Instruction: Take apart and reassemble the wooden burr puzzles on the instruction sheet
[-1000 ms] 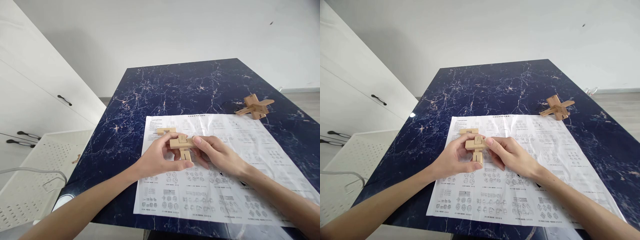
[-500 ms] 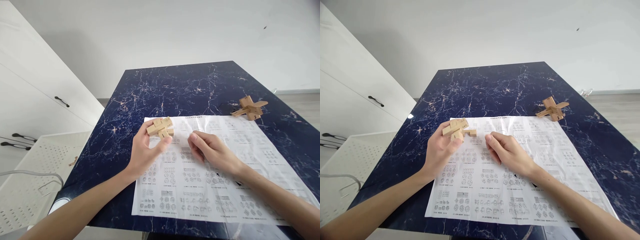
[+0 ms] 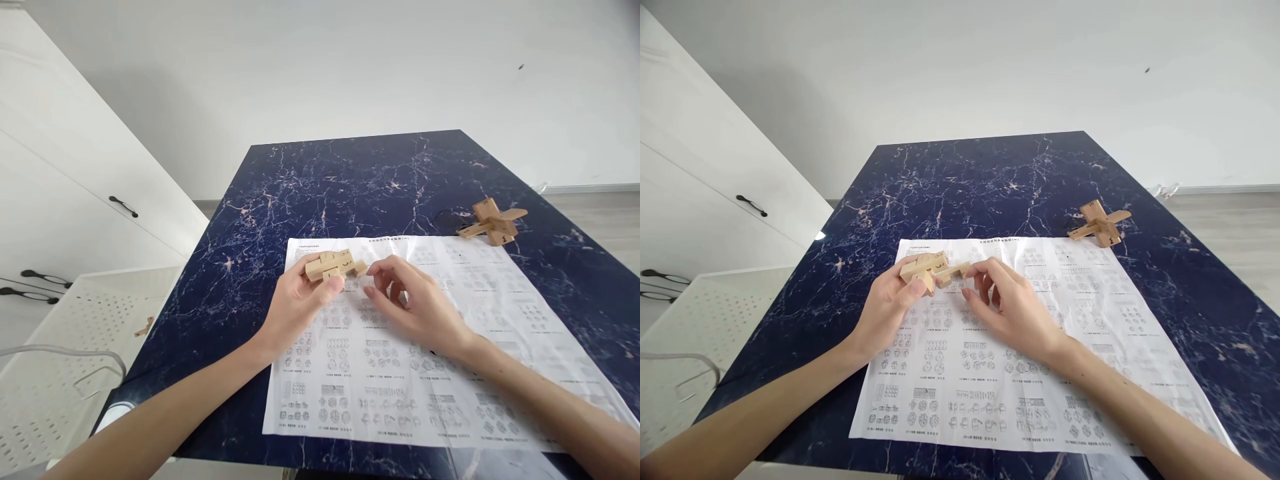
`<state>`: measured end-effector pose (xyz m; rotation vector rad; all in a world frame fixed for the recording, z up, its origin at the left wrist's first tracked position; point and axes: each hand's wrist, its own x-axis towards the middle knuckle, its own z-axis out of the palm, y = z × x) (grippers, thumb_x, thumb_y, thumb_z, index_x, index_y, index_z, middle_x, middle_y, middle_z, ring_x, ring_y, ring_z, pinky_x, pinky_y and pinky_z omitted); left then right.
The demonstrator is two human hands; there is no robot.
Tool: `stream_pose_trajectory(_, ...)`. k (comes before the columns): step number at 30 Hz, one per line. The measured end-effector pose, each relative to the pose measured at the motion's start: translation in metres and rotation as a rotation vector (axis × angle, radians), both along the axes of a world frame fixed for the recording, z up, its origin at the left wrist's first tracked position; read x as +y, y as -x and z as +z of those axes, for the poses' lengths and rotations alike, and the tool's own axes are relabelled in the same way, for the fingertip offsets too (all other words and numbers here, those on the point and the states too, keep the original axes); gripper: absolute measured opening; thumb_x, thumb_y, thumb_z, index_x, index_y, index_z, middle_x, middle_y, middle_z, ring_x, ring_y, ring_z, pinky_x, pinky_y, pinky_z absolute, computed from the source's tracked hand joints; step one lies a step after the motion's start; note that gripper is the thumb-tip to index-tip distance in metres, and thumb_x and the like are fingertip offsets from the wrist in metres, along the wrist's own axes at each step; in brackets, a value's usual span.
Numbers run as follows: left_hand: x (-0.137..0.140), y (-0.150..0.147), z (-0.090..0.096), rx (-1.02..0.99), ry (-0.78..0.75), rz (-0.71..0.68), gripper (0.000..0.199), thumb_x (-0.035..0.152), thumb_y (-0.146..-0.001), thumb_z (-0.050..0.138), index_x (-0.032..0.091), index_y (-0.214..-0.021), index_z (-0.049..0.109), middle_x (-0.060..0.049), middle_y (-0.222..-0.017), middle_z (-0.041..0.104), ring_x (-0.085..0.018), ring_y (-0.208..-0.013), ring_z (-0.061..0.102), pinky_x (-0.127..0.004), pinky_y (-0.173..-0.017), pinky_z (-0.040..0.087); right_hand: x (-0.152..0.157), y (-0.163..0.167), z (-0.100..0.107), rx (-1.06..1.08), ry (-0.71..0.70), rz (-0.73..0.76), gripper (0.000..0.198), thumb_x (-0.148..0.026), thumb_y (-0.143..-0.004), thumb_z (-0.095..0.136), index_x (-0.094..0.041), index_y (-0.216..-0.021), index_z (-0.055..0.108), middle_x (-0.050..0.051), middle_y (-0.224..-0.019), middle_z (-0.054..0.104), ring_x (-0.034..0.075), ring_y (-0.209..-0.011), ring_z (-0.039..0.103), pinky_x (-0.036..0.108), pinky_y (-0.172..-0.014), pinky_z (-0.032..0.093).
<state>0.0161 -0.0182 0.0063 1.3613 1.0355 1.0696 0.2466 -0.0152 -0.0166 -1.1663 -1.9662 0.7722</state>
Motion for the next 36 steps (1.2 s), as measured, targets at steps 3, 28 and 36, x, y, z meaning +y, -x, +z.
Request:
stream_pose_trajectory(3, 0.0, 0.0, -0.002, -0.013, 0.018, -0.012, 0.042, 0.052, -0.097, 0.073, 0.02, -0.125, 0.071, -0.01, -0.124, 0.075, -0.027, -0.114, 0.072, -0.037, -0.097, 0.057, 0.002, 0.0, -0.002, -0.064, -0.162, -0.013, 0.028, -0.027, -0.105, 0.059, -0.023, -0.132, 0.06, 0.014, -0.128, 0.063, 0.023, -0.095, 0.068, 0.035, -0.067, 0.059)
stream_pose_trajectory(28, -0.004, -0.006, -0.005, 0.095, -0.109, 0.049, 0.063, 0.03, -0.084, 0.09, 0.029, -0.138, 0.059, -0.002, -0.11, 0.067, -0.017, -0.089, 0.065, -0.037, -0.089, 0.06, 0.005, -0.004, 0.015, 0.265, 0.415, -0.037, 0.041, -0.057, -0.101, 0.067, -0.023, -0.124, 0.068, 0.004, -0.088, 0.073, 0.02, -0.075, 0.072, 0.037, -0.073, 0.061)
stream_pose_trajectory(36, -0.007, -0.007, -0.007, 0.216, -0.198, 0.033, 0.064, 0.031, -0.084, 0.09, 0.029, -0.139, 0.058, -0.003, -0.11, 0.071, -0.019, -0.088, 0.066, -0.038, -0.086, 0.062, 0.006, -0.006, 0.016, 0.296, 0.645, 0.12, 0.039, -0.058, -0.109, 0.053, -0.023, -0.117, 0.069, -0.003, -0.061, 0.066, 0.014, -0.054, 0.058, 0.03, -0.059, 0.049)
